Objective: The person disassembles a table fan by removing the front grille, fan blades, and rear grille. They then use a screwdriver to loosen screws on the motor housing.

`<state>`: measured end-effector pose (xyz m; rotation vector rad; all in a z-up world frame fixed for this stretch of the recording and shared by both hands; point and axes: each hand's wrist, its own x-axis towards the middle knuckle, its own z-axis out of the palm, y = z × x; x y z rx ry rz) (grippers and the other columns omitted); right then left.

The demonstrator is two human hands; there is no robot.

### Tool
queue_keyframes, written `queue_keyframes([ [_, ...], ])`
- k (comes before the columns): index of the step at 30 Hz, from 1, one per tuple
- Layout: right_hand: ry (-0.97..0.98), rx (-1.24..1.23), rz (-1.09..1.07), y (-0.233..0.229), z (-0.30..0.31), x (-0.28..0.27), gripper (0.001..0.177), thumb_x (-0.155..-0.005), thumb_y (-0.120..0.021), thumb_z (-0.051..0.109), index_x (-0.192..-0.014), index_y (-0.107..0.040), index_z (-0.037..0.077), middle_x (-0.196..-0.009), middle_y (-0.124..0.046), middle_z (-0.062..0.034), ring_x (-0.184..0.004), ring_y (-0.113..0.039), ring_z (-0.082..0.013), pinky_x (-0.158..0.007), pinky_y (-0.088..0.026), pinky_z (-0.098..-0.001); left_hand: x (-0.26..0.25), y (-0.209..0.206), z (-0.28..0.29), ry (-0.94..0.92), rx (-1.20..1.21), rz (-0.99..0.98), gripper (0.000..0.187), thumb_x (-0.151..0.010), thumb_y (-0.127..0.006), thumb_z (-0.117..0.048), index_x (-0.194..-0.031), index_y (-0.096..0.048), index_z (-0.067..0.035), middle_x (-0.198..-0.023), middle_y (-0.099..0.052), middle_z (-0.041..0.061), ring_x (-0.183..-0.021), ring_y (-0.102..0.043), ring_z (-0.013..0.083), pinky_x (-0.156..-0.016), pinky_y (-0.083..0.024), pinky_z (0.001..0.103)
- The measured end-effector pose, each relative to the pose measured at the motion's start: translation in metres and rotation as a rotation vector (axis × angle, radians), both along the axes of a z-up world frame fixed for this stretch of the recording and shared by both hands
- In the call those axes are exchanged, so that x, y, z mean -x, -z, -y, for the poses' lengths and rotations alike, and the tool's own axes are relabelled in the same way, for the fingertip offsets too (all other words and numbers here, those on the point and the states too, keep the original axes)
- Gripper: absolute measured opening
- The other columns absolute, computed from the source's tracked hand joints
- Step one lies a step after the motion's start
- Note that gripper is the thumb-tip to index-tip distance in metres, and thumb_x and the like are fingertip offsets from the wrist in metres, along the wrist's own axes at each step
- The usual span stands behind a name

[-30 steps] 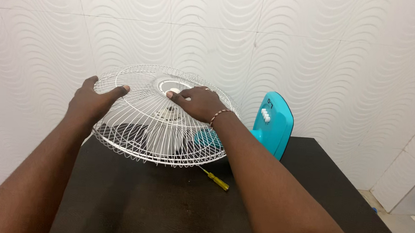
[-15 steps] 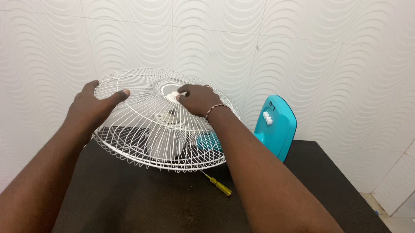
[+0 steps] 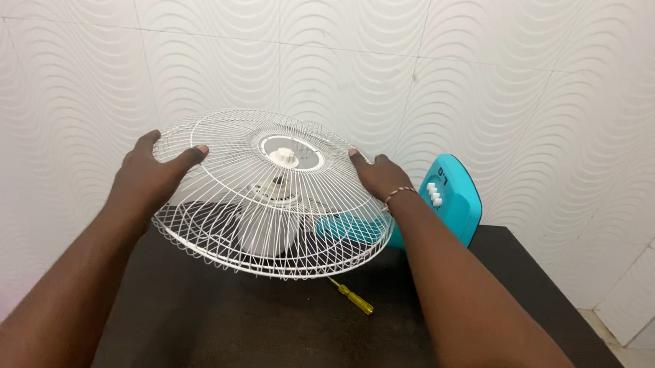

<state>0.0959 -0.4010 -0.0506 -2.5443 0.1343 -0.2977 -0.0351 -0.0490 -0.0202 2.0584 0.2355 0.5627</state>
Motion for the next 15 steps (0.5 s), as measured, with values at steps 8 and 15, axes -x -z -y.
queue_keyframes([
  [8,0.007,-0.093,-0.098,0.022,0.017,-0.013,0.111,-0.089,-0.034,0.084,-0.136,-0.056,-0.014,-0.138,-0.057,-0.0361,-0.135,-0.054,-0.0462,-0.111,-0.044,-0.0475,-0.013,0.009,0.0,-0.077,0.024,-0.013,0.108,-0.084,-0.068,-0.06,-0.156,-0.026,0.009,-0.152,-0.033,0.042,-0.133,-0.05,0.0504,-0.095,-0.056,0.057],
  [15,-0.01,-0.273,0.01,0.009,0.014,0.008,0.098,-0.089,-0.043,0.076,-0.126,-0.067,-0.012,-0.118,-0.071,-0.0319,-0.115,-0.069,-0.0403,-0.102,-0.051,-0.0463,-0.008,-0.001,0.007,-0.171,-0.296,0.027,0.088,-0.091,-0.061,-0.063,-0.148,-0.048,0.003,-0.145,-0.049,0.037,-0.14,-0.041,0.0513,-0.11,-0.033,0.067],
])
